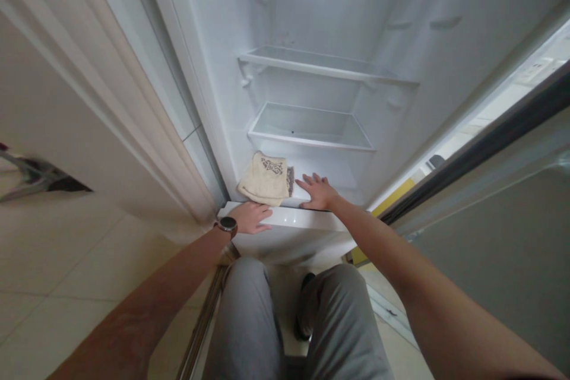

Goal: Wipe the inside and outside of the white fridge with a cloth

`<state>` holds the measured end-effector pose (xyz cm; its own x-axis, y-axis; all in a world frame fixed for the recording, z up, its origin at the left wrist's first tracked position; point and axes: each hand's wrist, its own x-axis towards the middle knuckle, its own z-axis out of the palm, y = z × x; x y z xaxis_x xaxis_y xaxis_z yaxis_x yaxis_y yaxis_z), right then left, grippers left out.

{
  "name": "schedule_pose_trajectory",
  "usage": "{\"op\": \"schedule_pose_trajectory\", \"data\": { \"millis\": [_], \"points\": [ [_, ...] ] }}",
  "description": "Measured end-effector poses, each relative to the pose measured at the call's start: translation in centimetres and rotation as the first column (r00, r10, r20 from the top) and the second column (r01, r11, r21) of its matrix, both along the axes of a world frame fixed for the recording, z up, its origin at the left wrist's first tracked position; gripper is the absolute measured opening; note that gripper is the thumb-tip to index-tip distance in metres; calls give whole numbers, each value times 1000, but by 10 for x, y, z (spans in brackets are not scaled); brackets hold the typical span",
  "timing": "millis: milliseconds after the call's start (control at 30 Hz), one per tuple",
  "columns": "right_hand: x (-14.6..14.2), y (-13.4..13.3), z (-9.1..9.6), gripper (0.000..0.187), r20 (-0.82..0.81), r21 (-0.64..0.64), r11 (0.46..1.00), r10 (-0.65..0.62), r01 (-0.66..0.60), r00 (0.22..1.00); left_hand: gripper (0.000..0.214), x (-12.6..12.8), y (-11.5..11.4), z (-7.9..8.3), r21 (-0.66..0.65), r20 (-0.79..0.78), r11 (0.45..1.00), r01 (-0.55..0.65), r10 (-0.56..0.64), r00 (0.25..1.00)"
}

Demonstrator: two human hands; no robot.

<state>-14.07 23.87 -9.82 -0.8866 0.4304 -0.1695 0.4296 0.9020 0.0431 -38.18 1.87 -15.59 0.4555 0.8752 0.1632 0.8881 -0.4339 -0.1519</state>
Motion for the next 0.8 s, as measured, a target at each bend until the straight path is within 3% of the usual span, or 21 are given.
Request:
{"op": "schedule_pose_trajectory", "data": {
  "millis": [300,400,467,533,600,700,800],
  "points": [
    [3,-6,5,101,-132,-38,998,-45,40,990,31,-1,-6,-4,138,4,987,78,-80,997],
    [2,-7,7,100,-147,-49,998,-38,32,988,22,7,-2,18,213,29,974,77,-85,996],
    [2,-7,8,99,-156,-51,998,-30,22,987,20,11,8,44,253,99,965,-67,44,994],
    [3,-7,8,100,-156,-53,998,-27,19,987,51,10,24,68,206,170,948,-241,208,963],
    [3,-7,9,100,-149,-57,998,-33,24,988,87,5,42,82,69,144,932,-356,344,928],
    [3,-7,10,100,-139,-64,998,-39,30,990,112,-2,61,81,-121,59,858,-498,507,860],
    [2,-8,9,100,-146,-57,998,-29,20,989,114,-4,67,71,-200,31,827,-526,542,840]
  ]
}}
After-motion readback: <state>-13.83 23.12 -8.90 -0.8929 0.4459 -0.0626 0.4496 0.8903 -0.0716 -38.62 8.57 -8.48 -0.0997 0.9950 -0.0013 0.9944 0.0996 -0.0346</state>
